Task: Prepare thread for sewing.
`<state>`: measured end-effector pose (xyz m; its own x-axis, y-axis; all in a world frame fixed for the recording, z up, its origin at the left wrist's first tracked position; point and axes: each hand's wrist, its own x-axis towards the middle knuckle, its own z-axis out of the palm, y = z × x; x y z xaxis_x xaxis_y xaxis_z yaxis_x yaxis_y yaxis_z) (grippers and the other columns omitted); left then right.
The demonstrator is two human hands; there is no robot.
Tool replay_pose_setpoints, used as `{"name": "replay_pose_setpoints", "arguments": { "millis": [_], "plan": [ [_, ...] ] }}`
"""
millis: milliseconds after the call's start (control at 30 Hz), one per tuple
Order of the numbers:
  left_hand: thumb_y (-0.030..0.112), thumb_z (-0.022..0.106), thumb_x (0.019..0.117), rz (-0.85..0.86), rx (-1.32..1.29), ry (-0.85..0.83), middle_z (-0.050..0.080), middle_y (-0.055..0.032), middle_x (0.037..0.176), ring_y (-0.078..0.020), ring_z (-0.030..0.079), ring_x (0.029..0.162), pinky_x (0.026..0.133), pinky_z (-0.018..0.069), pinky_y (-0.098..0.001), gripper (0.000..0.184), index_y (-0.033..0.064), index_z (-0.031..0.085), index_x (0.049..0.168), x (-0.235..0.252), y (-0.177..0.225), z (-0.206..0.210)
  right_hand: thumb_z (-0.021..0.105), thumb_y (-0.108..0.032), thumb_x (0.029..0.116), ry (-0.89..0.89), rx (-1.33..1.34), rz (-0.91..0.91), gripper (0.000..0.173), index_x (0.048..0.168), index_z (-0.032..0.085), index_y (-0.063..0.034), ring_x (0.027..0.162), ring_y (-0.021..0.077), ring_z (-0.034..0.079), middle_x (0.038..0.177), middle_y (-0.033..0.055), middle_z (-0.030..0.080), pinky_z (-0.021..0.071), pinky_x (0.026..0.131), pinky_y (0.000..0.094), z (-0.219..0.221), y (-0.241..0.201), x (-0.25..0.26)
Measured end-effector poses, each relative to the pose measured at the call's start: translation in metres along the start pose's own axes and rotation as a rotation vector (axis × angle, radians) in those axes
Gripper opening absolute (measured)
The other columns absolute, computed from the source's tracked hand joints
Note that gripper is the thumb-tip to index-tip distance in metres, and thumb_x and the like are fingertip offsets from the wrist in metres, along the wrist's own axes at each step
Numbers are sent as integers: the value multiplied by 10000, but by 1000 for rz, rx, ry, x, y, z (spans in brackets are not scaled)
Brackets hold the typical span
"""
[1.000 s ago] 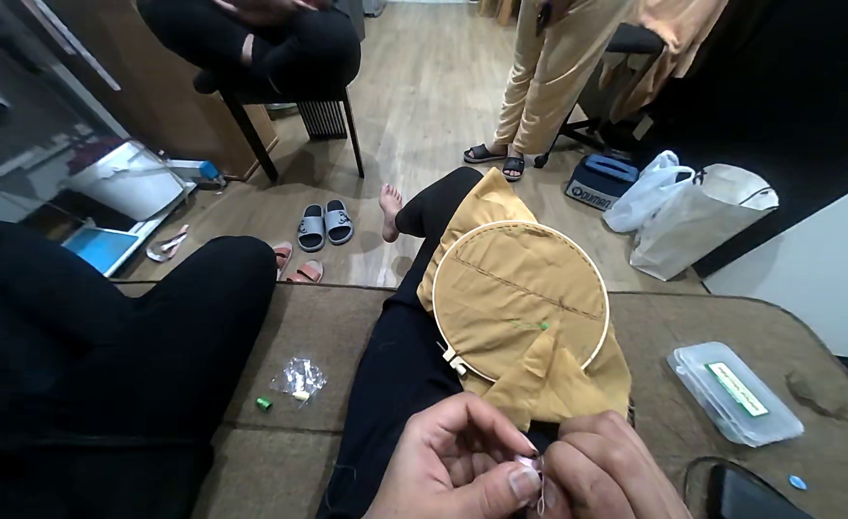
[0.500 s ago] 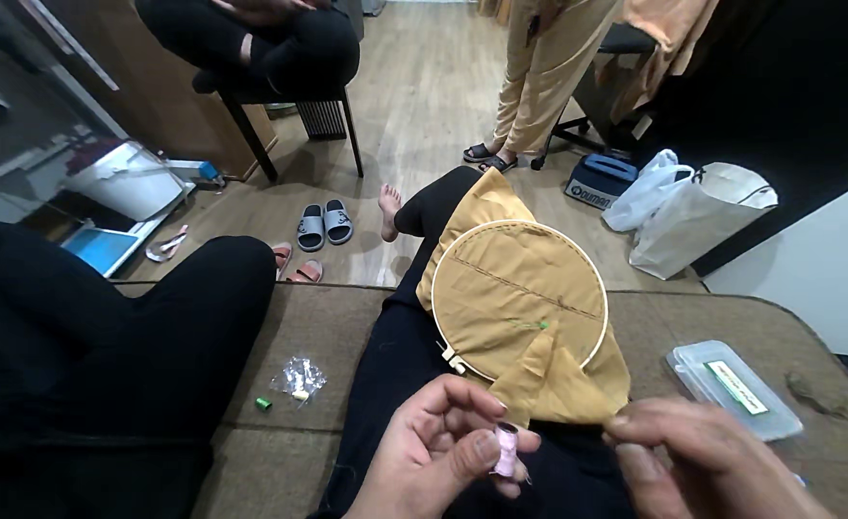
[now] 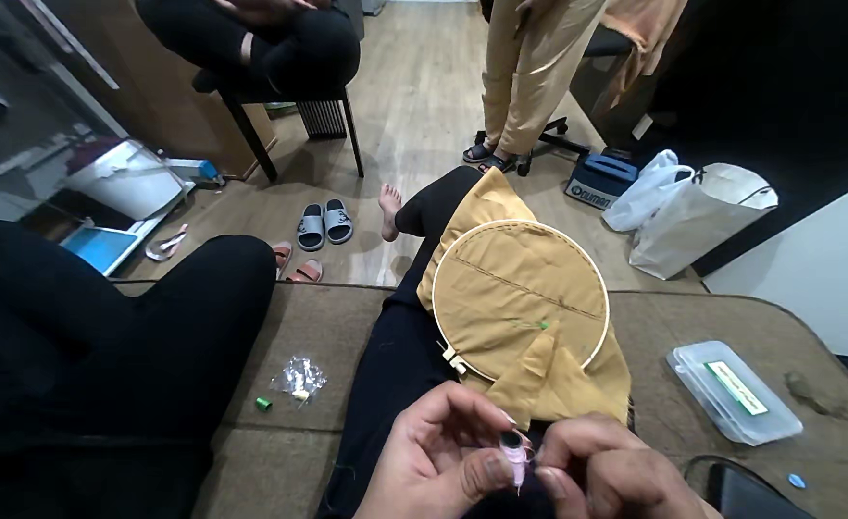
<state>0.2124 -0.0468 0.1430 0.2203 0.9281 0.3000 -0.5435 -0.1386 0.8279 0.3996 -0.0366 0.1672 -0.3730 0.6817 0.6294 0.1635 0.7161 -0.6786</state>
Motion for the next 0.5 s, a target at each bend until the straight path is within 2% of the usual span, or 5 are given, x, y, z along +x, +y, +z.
{"name": "replay_pose_setpoints", "arguments": {
  "millis": [67, 167, 300, 367, 500],
  "plan": [
    [124, 679, 971, 15, 11, 0, 715, 19, 1067, -39, 687, 935, 831, 585, -223, 186, 117, 668, 1156, 0, -1, -1, 586, -84, 1013, -8, 45, 8, 139, 977, 452, -70, 875, 79, 600, 963, 96, 569, 504, 784, 162, -1, -2, 0],
    [132, 690, 966, 14, 10, 7, 706, 25, 1065, -47, 690, 917, 800, 601, -237, 196, 123, 668, 1160, -1, -1, -1, 576, -105, 996, 25, 57, -27, 117, 977, 461, -99, 895, 63, 606, 966, 61, 557, 511, 813, 170, -4, -2, 0],
    [135, 697, 959, 21, 27, 3, 702, 41, 1064, -18, 678, 913, 810, 586, -202, 194, 114, 668, 1150, -1, -1, 0, 620, -164, 1000, 51, -243, -89, 77, 1022, 599, -93, 1005, 70, 606, 1019, 35, 607, 485, 926, 160, -7, -4, 0],
    [140, 695, 961, 28, 37, -3, 700, 51, 1067, -2, 672, 923, 817, 579, -186, 193, 114, 667, 1150, -1, -1, 0, 629, -161, 997, 52, -331, -107, 87, 1038, 662, -92, 988, 99, 604, 1008, 43, 627, 481, 911, 176, -5, -3, -2],
    [127, 703, 954, 31, 42, -16, 697, 54, 1075, 6, 665, 933, 826, 577, -185, 192, 107, 671, 1142, -1, -1, -1, 621, -150, 990, 40, -375, -103, 89, 1034, 679, -98, 963, 116, 606, 985, 40, 651, 478, 890, 193, -4, -1, -3]
  ]
}}
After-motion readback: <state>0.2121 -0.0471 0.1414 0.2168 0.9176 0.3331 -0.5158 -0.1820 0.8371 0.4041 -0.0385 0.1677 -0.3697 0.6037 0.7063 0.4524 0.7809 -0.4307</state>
